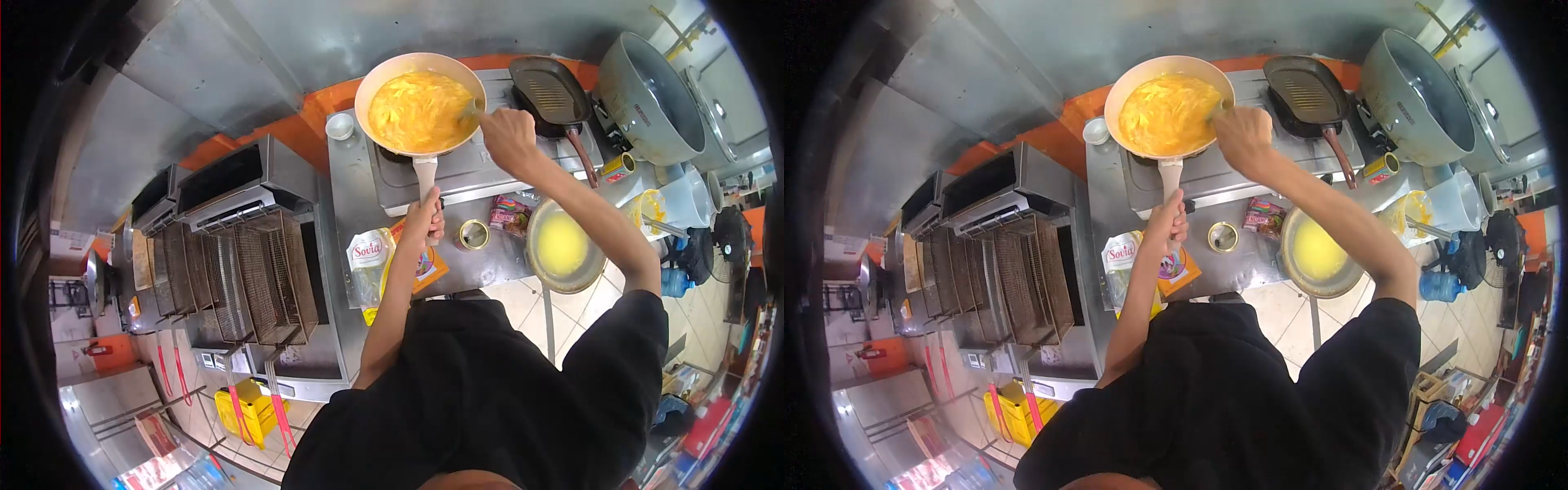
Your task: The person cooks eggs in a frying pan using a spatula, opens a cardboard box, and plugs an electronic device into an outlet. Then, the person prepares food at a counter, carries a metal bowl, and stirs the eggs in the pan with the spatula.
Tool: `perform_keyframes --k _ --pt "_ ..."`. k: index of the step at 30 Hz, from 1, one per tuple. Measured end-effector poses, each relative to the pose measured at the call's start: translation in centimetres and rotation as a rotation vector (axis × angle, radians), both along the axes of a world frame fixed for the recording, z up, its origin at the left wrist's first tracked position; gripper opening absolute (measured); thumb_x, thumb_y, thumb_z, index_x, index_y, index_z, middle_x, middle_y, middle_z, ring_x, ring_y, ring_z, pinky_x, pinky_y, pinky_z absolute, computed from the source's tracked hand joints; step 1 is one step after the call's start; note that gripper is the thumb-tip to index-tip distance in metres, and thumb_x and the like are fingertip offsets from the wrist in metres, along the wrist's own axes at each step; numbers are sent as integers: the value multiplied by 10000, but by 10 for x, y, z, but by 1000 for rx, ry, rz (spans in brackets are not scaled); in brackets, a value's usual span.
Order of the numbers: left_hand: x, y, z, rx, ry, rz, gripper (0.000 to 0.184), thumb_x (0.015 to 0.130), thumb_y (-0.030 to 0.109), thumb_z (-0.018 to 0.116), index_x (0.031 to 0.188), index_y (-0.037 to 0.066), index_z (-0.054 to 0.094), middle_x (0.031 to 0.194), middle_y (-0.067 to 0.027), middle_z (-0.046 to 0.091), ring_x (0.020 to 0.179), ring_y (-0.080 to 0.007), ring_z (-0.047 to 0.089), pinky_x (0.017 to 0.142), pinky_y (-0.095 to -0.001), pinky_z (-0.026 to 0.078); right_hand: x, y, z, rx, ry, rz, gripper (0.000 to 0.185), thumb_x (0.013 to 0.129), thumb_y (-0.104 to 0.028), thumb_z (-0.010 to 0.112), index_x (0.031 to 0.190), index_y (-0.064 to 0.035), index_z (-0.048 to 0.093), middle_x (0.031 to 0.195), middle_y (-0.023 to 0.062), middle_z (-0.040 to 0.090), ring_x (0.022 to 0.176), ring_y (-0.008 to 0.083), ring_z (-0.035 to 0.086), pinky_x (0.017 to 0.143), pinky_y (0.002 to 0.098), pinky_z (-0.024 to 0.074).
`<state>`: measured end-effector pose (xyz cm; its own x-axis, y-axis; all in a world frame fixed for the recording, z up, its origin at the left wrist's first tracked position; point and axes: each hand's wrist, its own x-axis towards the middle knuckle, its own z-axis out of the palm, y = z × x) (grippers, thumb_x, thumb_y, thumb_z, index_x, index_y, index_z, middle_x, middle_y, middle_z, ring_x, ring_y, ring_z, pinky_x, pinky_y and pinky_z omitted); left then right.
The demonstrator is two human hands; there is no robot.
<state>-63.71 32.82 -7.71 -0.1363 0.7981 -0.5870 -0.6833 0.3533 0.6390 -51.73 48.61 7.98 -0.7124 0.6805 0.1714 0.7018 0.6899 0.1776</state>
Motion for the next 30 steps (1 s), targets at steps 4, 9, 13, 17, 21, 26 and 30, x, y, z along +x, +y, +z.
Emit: perform_keyframes --k 4,9,13,17,21,26,30 --pt "1 0 5 -6 -4 -5 390 875 448 613 755 118 444 499 54 305 361 -57 277 344 -234 251 -10 51 -34 99 117 10 120 752 -87 582 668 -88 667 703 135 667 672 271 679 524 391 508" --pt "-1 0 4 6 -17 -23 399 876 453 609 762 113 434 508 51 298 373 -68 283 359 -246 251 -16 85 -64 -131 220 -54 161 822 -204 558 879 -105 671 766 164 667 711 347 659 595 445 516" --pt "0 1 3 18 18 -36 398 879 455 600 767 112 433 511 49 299 379 -69 293 361 -246 253 -33 82 -78 -403 294 -48 280 906 -288 481 1067 -129 646 859 211 658 802 383 641 693 464 507" --pt "1 -1 4 27 23 -27 394 881 451 598 764 112 434 510 48 303 377 -72 299 360 -248 257 -51 89 -94 -676 331 87 328 910 -325 507 1086 -94 659 882 242 650 814 395 632 729 444 501" --pt "0 0 1 42 11 -15 396 876 449 606 756 112 437 509 49 319 372 -74 308 357 -252 259 -46 69 -69 -724 242 158 318 894 -331 548 1051 -84 671 832 218 655 789 373 640 693 434 500" --pt "-1 -1 1 12 -16 -7 405 877 434 602 749 92 426 521 33 350 372 -87 328 354 -266 278 -6 4 -15 -345 219 285 193 843 -264 569 885 -116 686 754 171 658 696 351 648 637 467 514" --pt "1 -2 -1 51 -56 41 405 868 445 623 749 106 435 516 44 352 380 -71 318 359 -250 263 15 -21 0 -265 -57 110 155 820 -182 572 930 -145 675 759 145 664 731 352 654 639 479 512"
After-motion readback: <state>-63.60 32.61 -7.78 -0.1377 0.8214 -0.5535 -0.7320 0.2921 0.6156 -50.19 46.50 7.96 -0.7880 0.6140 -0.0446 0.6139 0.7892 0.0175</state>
